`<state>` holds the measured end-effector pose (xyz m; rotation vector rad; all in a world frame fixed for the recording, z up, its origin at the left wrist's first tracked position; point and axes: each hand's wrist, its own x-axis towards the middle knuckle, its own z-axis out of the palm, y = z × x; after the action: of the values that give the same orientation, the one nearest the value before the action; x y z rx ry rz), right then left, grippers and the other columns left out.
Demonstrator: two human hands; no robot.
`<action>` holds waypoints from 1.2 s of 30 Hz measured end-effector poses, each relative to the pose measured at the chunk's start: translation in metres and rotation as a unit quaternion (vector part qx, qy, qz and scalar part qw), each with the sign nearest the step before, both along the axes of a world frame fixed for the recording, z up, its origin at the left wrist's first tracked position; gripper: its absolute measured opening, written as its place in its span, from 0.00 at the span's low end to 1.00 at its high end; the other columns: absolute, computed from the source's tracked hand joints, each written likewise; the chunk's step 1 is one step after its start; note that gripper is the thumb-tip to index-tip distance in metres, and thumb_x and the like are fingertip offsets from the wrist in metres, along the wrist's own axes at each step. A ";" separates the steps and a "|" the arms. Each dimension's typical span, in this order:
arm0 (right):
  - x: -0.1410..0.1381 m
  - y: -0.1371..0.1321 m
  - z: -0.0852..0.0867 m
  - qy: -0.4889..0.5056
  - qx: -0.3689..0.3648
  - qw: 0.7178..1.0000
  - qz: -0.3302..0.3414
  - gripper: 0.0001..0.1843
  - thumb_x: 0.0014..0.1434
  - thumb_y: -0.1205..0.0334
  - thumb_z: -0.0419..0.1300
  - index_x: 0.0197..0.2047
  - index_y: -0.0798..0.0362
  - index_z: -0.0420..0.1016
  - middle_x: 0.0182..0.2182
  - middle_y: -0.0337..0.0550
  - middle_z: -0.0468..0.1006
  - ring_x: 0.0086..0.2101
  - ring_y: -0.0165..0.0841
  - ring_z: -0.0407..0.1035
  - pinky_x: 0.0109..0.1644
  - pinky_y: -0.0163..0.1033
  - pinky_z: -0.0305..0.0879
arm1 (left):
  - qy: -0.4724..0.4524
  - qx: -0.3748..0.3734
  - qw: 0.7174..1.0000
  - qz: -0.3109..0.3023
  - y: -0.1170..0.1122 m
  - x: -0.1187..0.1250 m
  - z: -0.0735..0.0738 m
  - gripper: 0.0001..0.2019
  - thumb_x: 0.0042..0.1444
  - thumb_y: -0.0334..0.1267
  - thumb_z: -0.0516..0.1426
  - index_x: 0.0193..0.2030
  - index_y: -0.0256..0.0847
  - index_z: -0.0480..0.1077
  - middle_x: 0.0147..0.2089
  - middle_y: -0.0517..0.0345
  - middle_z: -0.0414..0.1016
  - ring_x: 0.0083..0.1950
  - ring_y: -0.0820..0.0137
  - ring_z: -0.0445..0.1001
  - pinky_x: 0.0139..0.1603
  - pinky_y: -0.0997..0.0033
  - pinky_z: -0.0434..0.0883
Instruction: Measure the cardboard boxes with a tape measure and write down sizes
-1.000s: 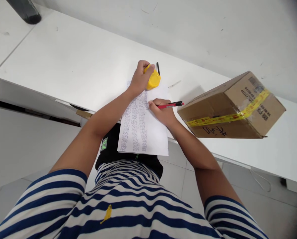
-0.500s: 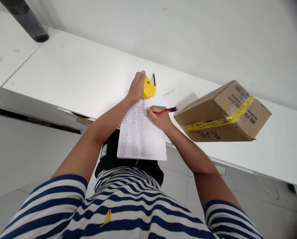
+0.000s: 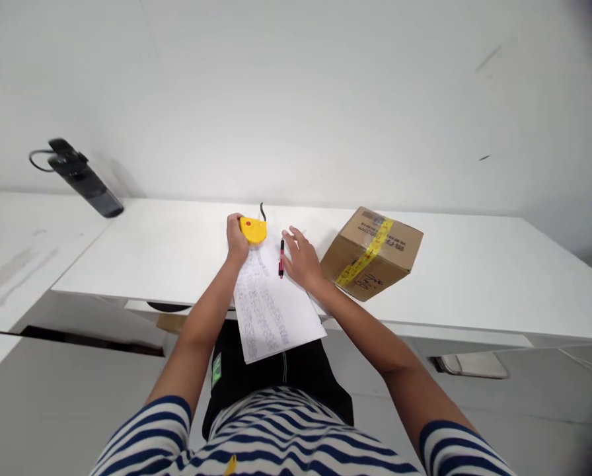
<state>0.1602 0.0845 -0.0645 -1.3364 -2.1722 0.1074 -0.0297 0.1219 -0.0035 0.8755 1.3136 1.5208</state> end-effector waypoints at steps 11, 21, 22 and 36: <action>0.031 -0.011 0.044 0.104 0.264 0.950 0.132 0.21 0.68 0.52 0.61 0.62 0.42 0.65 0.64 0.57 0.76 0.64 0.48 0.73 0.63 0.61 0.75 | -0.022 0.079 0.981 -0.176 -0.084 0.061 0.064 0.37 0.61 0.79 0.36 0.39 0.47 0.65 0.32 0.57 0.72 0.38 0.65 0.77 0.38 0.67 0.75; 0.122 -0.096 0.076 0.281 0.231 0.928 0.087 0.29 0.59 0.43 0.72 0.58 0.40 0.67 0.52 0.50 0.84 0.54 0.46 0.81 0.59 0.58 0.79 | 0.131 0.066 0.862 -0.485 -0.087 0.109 0.104 0.25 0.54 0.63 0.67 0.32 0.40 0.74 0.32 0.58 0.75 0.32 0.75 0.72 0.36 0.71 0.72; 0.132 -0.101 0.078 0.294 0.218 0.928 0.067 0.30 0.58 0.42 0.72 0.57 0.41 0.69 0.51 0.50 0.84 0.54 0.46 0.81 0.59 0.56 0.79 | 0.128 0.054 0.857 -0.496 -0.081 0.115 0.107 0.24 0.55 0.62 0.67 0.32 0.39 0.74 0.31 0.58 0.74 0.30 0.76 0.70 0.35 0.71 0.71; 0.297 -0.117 0.037 0.532 0.167 0.806 -0.198 0.37 0.48 0.35 0.75 0.57 0.43 0.77 0.44 0.48 0.80 0.25 0.28 0.67 0.21 0.36 0.62 | 0.096 -0.109 0.941 -0.305 0.039 0.079 0.074 0.14 0.62 0.44 0.64 0.30 0.41 0.69 0.24 0.65 0.61 0.23 0.77 0.61 0.28 0.72 0.65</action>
<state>0.4571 -0.0326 -0.0277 -1.0777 -0.8917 0.2295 0.0491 0.1605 0.0710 1.1708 1.1664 0.8068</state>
